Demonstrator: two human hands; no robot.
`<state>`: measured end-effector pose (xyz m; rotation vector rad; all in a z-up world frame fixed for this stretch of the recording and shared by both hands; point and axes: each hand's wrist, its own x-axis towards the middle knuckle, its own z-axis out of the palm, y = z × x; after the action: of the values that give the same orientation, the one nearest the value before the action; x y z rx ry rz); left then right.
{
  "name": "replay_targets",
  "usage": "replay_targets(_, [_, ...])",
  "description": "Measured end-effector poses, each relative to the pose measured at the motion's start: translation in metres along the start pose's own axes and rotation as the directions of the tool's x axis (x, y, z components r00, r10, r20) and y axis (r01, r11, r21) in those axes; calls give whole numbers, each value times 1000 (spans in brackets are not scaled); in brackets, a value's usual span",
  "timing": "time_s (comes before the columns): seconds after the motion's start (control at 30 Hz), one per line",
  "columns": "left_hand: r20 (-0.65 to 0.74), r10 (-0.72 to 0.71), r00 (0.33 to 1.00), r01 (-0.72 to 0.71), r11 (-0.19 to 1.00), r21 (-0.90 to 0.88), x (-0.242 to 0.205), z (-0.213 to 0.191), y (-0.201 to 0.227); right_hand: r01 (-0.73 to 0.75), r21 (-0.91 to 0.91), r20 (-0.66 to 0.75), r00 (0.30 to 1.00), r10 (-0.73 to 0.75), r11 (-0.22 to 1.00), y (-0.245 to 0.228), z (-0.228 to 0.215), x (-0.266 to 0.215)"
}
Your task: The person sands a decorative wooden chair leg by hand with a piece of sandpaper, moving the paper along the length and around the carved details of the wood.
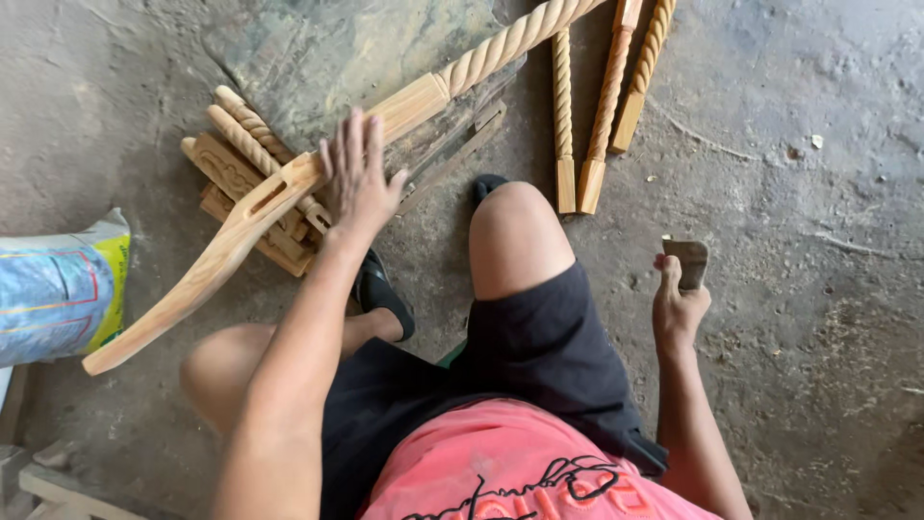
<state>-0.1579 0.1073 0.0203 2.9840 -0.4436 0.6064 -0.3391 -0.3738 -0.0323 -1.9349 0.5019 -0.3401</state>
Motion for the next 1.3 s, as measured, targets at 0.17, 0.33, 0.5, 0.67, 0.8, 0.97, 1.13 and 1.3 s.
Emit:
replay_targets(0.17, [-30, -100, 995, 97, 991, -94, -58, -20, -22, 11, -5, -4, 1000, -11, 1000, -37, -7, 9])
replay_targets(0.33, [-74, -304, 950, 165, 687, -708, -74, -110, 42, 79, 192, 83, 992, -97, 978, -113, 21, 23])
replay_targets(0.5, [-23, -353, 936, 32, 150, -988, -58, -236, 93, 261, 251, 120, 947, -297, 932, -166, 37, -1])
replay_targets(0.67, [147, -171, 974, 81, -344, -935, -59, -272, 140, 241, 240, 152, 947, -282, 940, -202, 31, -25])
replay_targets(0.8, [269, 175, 947, 321, -529, -786, -69, -237, 203, 317, 32, 156, 935, -318, 948, -200, 25, -32])
replay_targets(0.97, [246, 403, 881, 446, -540, -713, -83, -236, 252, 375, 170, 76, 917, -392, 911, -196, 19, -26])
replay_targets(1.13, [220, 480, 849, 456, -456, -764, -73, -234, 239, 324, 127, 83, 938, -336, 937, -199, 19, -26])
replay_targets(1.3, [220, 458, 861, 426, -414, -805, -54, -213, 214, 351, 114, 121, 924, -363, 930, -191, 24, -19])
